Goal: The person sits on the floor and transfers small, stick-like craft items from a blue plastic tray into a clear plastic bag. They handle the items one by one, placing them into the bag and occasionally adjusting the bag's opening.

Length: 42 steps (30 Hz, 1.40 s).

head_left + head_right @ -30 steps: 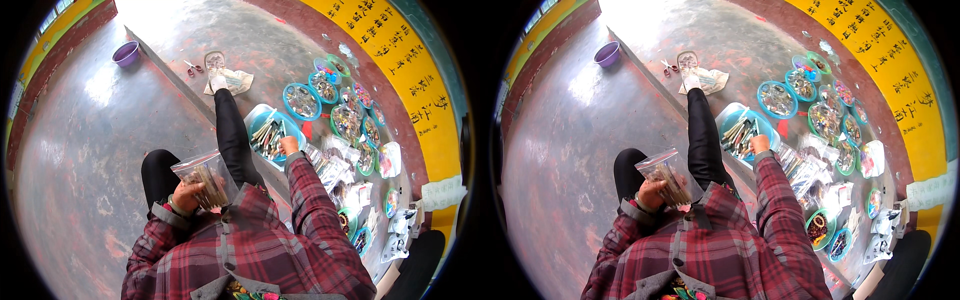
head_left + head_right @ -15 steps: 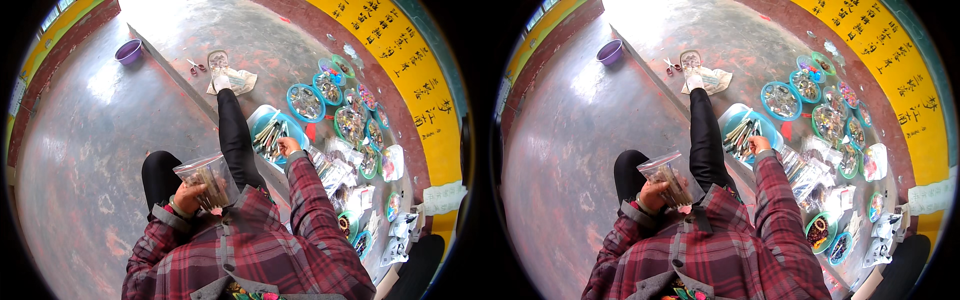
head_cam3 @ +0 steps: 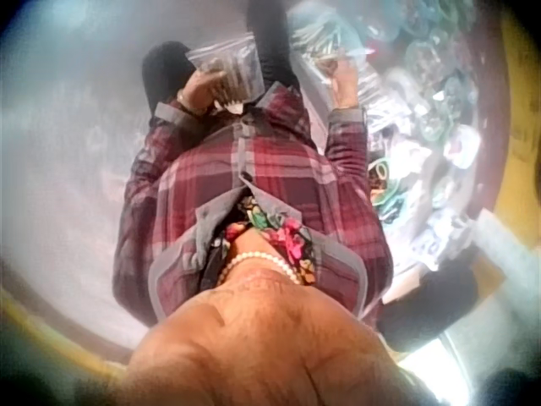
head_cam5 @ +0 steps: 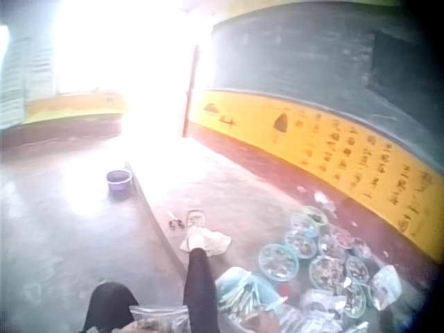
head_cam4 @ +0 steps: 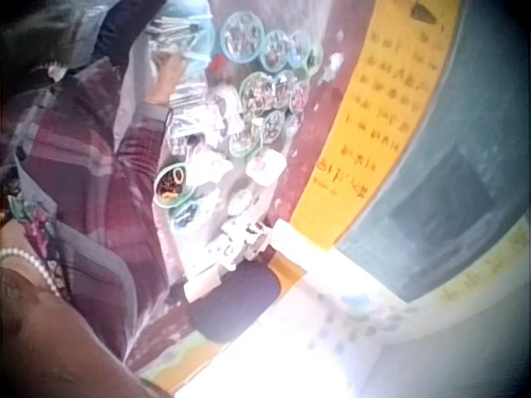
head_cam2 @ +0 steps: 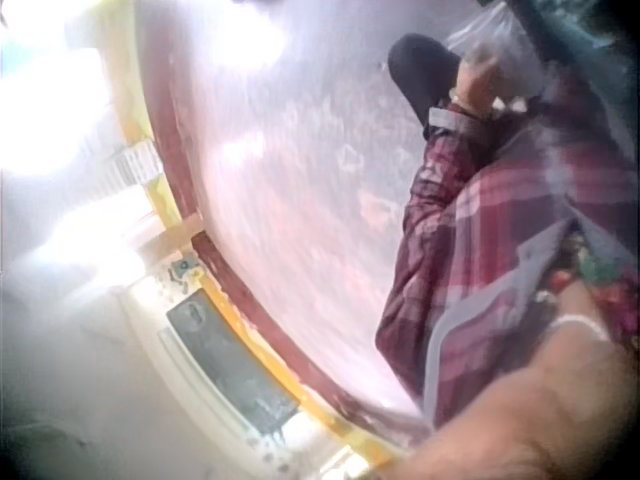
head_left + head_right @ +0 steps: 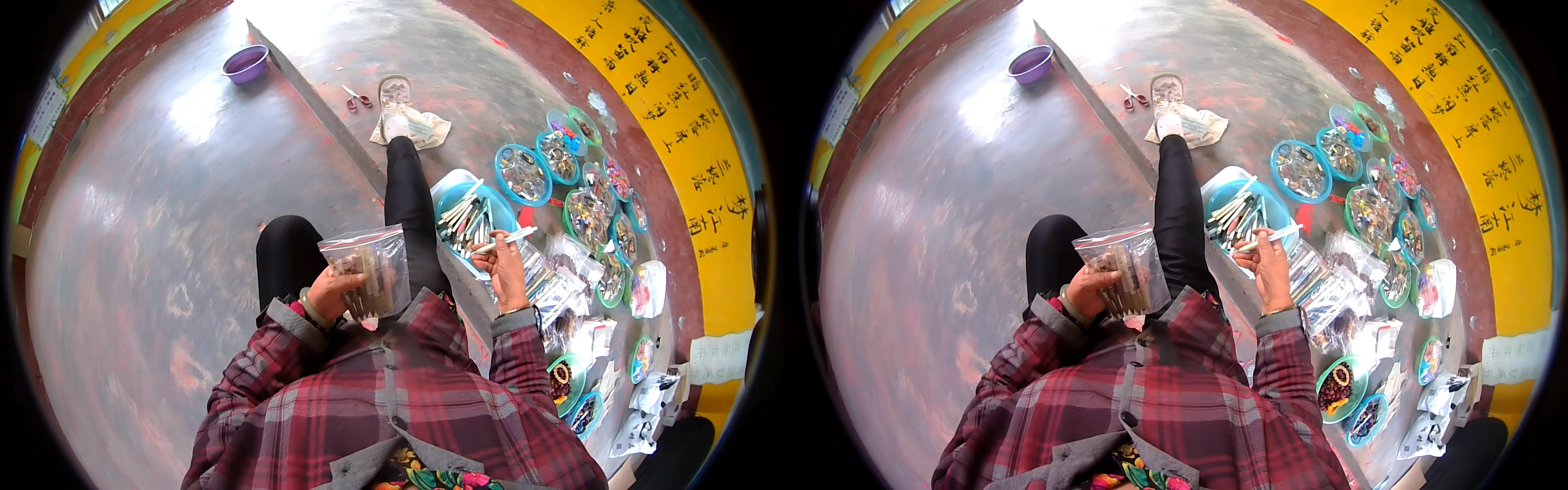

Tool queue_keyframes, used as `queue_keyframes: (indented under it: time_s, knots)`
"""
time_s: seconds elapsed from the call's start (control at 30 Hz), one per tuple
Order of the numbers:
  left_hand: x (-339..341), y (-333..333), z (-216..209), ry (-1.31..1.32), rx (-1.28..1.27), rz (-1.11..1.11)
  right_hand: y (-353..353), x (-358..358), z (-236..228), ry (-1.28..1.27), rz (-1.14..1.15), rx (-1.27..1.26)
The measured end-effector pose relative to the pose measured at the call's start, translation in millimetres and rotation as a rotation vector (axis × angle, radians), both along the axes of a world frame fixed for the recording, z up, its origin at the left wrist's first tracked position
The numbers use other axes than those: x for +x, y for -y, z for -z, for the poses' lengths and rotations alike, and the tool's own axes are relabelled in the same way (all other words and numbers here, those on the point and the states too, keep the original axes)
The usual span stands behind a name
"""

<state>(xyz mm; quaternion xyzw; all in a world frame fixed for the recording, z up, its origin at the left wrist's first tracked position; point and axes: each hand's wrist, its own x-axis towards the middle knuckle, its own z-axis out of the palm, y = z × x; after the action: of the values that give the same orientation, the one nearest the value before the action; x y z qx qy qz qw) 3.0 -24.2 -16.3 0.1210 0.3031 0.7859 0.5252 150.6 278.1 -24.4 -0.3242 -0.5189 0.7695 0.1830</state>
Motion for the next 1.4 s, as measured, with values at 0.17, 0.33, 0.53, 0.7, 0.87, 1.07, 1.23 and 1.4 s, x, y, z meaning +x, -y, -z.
queue_keyframes:
  time_s: [0.17,0.33,0.53,0.7,0.87,1.07,1.23,1.4]
  knots:
    - [-1.3,4.9,11.4,-0.022,-0.037,0.024,19.8,-0.1,-43.5,0.097,-0.166,0.542]
    - [-0.5,9.1,15.5,-0.035,-0.026,0.073,33.4,-5.1,-82.7,-0.021,-0.293,0.679]
    - [1.1,9.1,13.0,-0.084,-0.02,0.107,76.6,-22.5,-134.8,-0.164,-0.141,0.595]
    - [1.1,10.6,10.8,-0.077,0.009,0.145,86.5,-39.2,-151.9,-0.268,-0.127,0.505]
    - [0.6,9.6,14.2,-0.115,-0.006,0.154,97.2,-62.5,-148.4,-0.448,-0.148,0.475]
    - [1.4,10.3,15.6,-0.126,-0.018,0.149,106.4,-81.7,-138.8,-0.473,-0.213,0.526]
    - [1.4,9.9,14.8,-0.122,-0.016,0.154,103.4,-83.5,-130.0,-0.391,-0.303,0.565]
    - [0.5,9.8,12.5,-0.122,-0.001,0.159,103.0,-82.1,-126.1,-0.285,-0.361,0.594]
